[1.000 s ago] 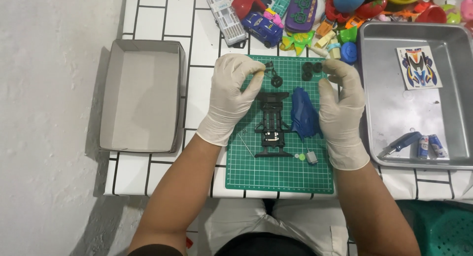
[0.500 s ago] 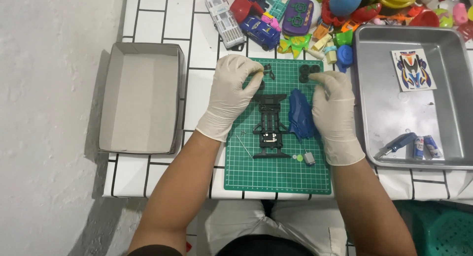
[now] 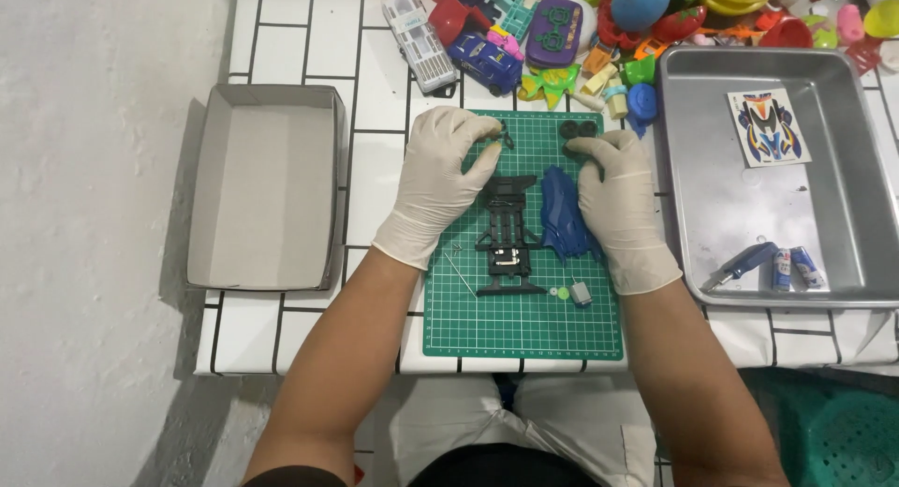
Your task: Assembling a miniature 4WD toy car chassis on a green cutting mat, fitting internal gears and plastic covers.
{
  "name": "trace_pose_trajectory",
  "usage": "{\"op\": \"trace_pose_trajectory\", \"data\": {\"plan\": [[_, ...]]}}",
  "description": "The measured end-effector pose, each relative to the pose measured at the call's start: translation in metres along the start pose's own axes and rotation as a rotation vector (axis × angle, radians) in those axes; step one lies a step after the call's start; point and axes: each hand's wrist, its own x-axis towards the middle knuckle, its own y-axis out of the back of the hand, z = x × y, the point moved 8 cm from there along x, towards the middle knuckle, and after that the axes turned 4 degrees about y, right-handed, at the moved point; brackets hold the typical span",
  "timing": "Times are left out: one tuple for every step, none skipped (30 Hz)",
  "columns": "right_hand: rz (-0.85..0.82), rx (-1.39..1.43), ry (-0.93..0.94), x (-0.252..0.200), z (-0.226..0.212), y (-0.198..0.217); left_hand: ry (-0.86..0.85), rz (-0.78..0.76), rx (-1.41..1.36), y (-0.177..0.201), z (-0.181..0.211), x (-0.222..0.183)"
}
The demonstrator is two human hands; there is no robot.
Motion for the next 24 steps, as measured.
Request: {"op": "trace_pose_trajectory", "data": {"plan": [[0.003, 0.000, 0.002, 0.000, -0.004, 0.002, -0.003, 0.002, 0.000, 0.001, 0.000, 0.000], [0.009, -0.023, -0.009, -0.001, -0.006, 0.005, 0.001, 0.016, -0.022, 0.003, 0.000, -0.001], [0.015, -0.046, -0.020, -0.001, -0.008, 0.007, 0.005, 0.030, -0.045, 0.004, 0.000, -0.001], [0.018, -0.047, -0.019, 0.000, -0.012, 0.009, 0.001, 0.031, -0.045, 0.010, 0.005, 0.001], [0.015, -0.034, -0.022, 0.001, -0.014, 0.011, 0.008, 0.064, -0.082, 0.017, 0.008, 0.002], [0.010, -0.021, -0.027, 0.001, -0.017, 0.012, 0.017, 0.095, -0.118, 0.026, 0.011, 0.002], [0.012, -0.020, -0.028, 0.000, -0.011, 0.008, 0.016, 0.094, -0.118, 0.028, 0.013, 0.003], [0.016, -0.021, -0.043, -0.001, -0.003, 0.004, -0.009, 0.145, -0.080, 0.036, 0.017, 0.003], [0.020, -0.023, -0.059, -0.001, 0.003, 0.001, -0.034, 0.197, -0.042, 0.043, 0.021, 0.002], [0.018, -0.019, -0.055, -0.001, 0.005, 0.000, -0.033, 0.199, -0.037, 0.047, 0.025, 0.000], [0.025, -0.037, -0.044, -0.001, 0.006, 0.000, -0.042, 0.215, -0.032, 0.052, 0.029, -0.002], [0.029, -0.053, -0.034, -0.002, 0.007, -0.001, -0.047, 0.231, -0.025, 0.057, 0.034, -0.006], [0.023, -0.049, -0.031, -0.001, 0.009, -0.002, -0.042, 0.233, -0.020, 0.058, 0.037, -0.012], [0.031, -0.081, -0.017, -0.001, 0.010, -0.002, -0.043, 0.221, -0.027, 0.059, 0.041, -0.020], [0.038, -0.112, -0.004, -0.001, 0.011, -0.003, -0.044, 0.209, -0.035, 0.060, 0.045, -0.028], [0.027, -0.104, 0.005, 0.000, 0.011, -0.004, -0.035, 0.215, -0.024, 0.063, 0.046, -0.042], [0.035, -0.106, -0.027, 0.001, 0.014, -0.004, -0.013, 0.146, -0.002, 0.061, 0.046, -0.055], [0.043, -0.107, -0.062, 0.001, 0.017, -0.004, 0.010, 0.075, 0.019, 0.059, 0.046, -0.068], [0.032, -0.098, -0.055, 0.001, 0.017, -0.005, 0.020, 0.079, 0.030, 0.066, 0.048, -0.081], [0.047, -0.089, -0.049, 0.001, 0.017, -0.002, 0.028, -0.036, 0.039, 0.063, 0.050, -0.092], [0.063, -0.080, -0.043, 0.001, 0.018, 0.001, 0.038, -0.152, 0.048, 0.059, 0.052, -0.105], [0.060, -0.075, -0.041, 0.001, 0.017, 0.002, 0.040, -0.151, 0.053, 0.058, 0.050, -0.114], [0.089, -0.063, -0.040, 0.002, 0.017, 0.006, -0.013, -0.209, 0.163, 0.053, 0.051, -0.125], [0.116, -0.051, -0.040, 0.001, 0.016, 0.010, -0.065, -0.268, 0.271, 0.047, 0.052, -0.136]]}}
